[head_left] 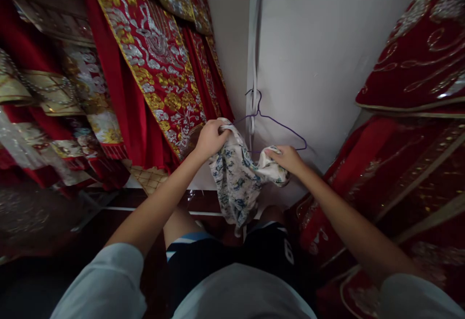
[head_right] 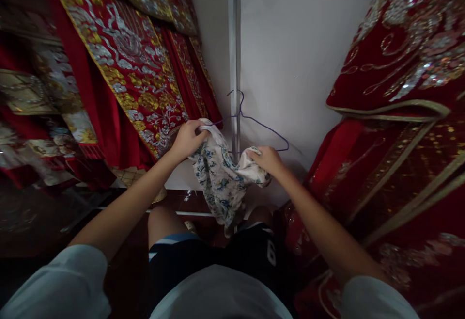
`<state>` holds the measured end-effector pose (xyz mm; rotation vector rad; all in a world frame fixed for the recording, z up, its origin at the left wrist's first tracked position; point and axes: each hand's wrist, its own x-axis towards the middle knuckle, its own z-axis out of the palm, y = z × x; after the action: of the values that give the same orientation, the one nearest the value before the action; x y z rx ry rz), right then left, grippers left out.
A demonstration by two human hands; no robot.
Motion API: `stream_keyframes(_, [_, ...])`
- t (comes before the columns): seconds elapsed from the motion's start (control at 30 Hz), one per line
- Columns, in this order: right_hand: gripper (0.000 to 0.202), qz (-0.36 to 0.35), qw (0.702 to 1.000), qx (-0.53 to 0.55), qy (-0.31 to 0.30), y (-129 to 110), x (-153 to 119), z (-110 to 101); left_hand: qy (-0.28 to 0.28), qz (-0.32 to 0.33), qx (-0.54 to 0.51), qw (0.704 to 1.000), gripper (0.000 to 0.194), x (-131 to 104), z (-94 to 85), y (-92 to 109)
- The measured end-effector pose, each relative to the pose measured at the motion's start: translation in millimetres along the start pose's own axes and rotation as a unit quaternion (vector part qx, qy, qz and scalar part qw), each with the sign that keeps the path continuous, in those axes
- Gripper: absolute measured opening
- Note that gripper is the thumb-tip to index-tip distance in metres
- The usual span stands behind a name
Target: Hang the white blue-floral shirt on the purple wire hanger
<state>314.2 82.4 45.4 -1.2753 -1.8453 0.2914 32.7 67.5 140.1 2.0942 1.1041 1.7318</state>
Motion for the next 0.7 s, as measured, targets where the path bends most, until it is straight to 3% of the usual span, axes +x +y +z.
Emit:
stream_keyframes(0.1, [0.037,-0.022,1.000,-0.001,-0.005,-11,-8,0,0.013,0.023,-0.001,1.000,0.026,14,10.5,-10])
stream_keyframes(0.2, [0.034,-0.050,0.997,0.064,-0.006,-11,-18,-13,-0.063,0.053,0.113,0.990,0.014,20,10.2,-26])
stream_keyframes(0.3, [0.071,-0.074,0.994,0.077,0.038,0,-26,-35,-0.135,0.083,0.241,0.957,0.024,21,4.1,-34])
stream_keyframes(0.4, [0.091,-0.022,0.987,0.031,0.159,15,-24,-57,-0.149,0.097,0.287,0.941,0.033,20,1.1,-33])
stream_keyframes(0.47, [0.077,0.032,0.977,0.003,0.208,23,-17,-66,-0.155,0.098,0.298,0.937,0.038,19,1.2,-30])
stream_keyframes(0.6, [0.019,0.092,0.985,-0.033,0.142,25,-7,-79,-0.131,0.097,0.308,0.937,0.040,20,-3.3,-32])
stream_keyframes(0.7, [0.015,0.139,0.978,0.057,0.147,17,-7,-89,-0.069,0.099,0.249,0.961,0.030,25,-14.0,-49])
